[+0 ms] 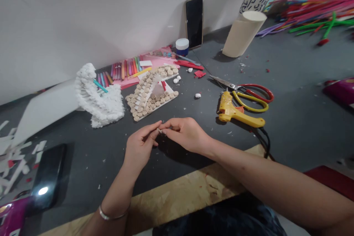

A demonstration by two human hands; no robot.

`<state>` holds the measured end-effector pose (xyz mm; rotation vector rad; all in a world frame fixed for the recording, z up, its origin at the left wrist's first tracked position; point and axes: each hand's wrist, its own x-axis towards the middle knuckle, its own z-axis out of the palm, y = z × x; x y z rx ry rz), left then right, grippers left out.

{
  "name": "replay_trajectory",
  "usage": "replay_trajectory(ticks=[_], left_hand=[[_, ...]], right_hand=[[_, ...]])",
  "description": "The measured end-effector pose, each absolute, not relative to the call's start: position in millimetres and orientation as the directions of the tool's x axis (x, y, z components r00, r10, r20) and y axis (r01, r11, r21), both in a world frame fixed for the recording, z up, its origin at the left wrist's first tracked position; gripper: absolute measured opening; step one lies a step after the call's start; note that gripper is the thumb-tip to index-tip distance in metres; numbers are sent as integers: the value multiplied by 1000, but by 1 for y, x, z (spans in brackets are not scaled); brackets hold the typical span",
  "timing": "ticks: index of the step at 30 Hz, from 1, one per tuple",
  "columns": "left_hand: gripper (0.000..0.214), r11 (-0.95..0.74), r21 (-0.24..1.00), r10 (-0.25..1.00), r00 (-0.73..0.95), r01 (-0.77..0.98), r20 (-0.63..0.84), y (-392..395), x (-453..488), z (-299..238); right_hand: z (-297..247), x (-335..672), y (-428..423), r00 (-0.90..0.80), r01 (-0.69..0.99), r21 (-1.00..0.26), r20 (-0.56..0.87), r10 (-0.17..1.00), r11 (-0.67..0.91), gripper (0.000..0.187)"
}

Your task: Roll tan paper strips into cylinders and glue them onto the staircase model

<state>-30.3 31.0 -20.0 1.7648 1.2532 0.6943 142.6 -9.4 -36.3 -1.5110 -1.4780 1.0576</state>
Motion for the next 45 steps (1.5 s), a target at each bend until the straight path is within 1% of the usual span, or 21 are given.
replay_trajectory(ticks=[5, 11, 15, 22, 27, 34, 37, 41, 45], left_hand=[[25, -176, 847, 951, 308, 502, 15, 28, -27, -16], [23, -165, 845, 958, 288, 508, 14, 26, -25, -16], [23, -159, 845, 962, 272, 510, 17, 25, -24, -15], [23, -99, 853, 964, 263, 513, -47, 25, -26, -16], [22, -73, 861, 962, 263, 503, -72, 25, -29, -17], [13, -57, 872, 958, 271, 486, -88, 23, -25, -14], [13, -51, 873, 955, 278, 485, -99, 23, -26, -14], [20, -67, 870, 946, 307, 489, -100, 25, -30, -18], [20, -89, 867, 940, 330, 490, -90, 28, -33, -20]], right_hand=[[-31, 146, -10, 16, 396, -918, -28, 999, -32, 23], [-20, 151, -11, 31, 493, -867, -70, 997, -76, 19], [-19, 149, -11, 29, 511, -856, -70, 997, -75, 20], [-19, 149, -11, 16, 514, -853, -93, 996, -88, 19], [-18, 150, -11, 12, 584, -809, -84, 996, -75, 19], [-19, 150, -10, -2, 629, -775, -86, 996, -66, 19], [-20, 150, -11, -29, 621, -783, -69, 997, -36, 19], [-20, 151, -12, -80, 559, -829, -55, 995, -1, 19], [-19, 152, -11, -110, 469, -883, -92, 990, -30, 18]])
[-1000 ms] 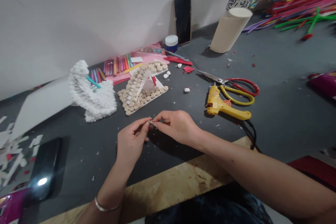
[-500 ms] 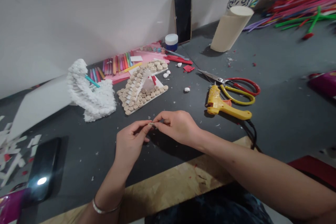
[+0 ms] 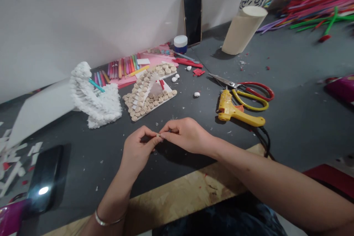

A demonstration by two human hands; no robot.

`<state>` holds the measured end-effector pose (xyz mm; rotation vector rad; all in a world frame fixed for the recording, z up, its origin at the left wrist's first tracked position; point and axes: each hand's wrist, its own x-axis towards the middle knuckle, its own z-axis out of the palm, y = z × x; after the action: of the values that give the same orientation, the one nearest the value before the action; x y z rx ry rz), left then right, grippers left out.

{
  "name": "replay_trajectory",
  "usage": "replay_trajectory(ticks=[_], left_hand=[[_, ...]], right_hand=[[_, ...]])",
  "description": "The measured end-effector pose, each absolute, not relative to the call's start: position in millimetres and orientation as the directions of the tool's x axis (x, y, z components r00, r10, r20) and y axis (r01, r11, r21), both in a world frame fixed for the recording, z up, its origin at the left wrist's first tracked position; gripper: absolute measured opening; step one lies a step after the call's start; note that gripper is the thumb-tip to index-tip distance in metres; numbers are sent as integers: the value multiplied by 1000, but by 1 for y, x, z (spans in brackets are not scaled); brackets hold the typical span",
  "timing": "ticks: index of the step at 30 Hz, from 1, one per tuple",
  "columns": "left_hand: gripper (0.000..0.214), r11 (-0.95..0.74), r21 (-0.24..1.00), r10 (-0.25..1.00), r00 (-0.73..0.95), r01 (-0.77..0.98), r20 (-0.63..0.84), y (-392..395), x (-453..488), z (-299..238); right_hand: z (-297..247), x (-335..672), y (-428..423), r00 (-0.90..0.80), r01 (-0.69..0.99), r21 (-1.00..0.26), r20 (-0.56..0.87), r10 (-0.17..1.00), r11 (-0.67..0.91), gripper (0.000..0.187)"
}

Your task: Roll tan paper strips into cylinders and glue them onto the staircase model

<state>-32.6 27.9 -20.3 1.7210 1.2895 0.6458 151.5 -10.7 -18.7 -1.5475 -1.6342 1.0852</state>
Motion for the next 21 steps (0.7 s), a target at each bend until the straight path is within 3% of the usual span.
replay_trajectory(ticks=[6, 13, 21], left_hand=[[29, -108, 911, 938, 344, 398, -39, 26, -27, -20], [15, -103, 922, 961, 278, 373, -5, 21, -24, -15], [14, -57, 928, 962, 268, 367, -46, 21, -24, -16]], right_hand=[[-21, 151, -9, -92, 389, -919, -112, 989, -68, 17], [-21, 156, -8, -71, 350, -934, -97, 993, -66, 17], [-16, 164, -8, -141, 550, -829, 28, 990, 102, 15]])
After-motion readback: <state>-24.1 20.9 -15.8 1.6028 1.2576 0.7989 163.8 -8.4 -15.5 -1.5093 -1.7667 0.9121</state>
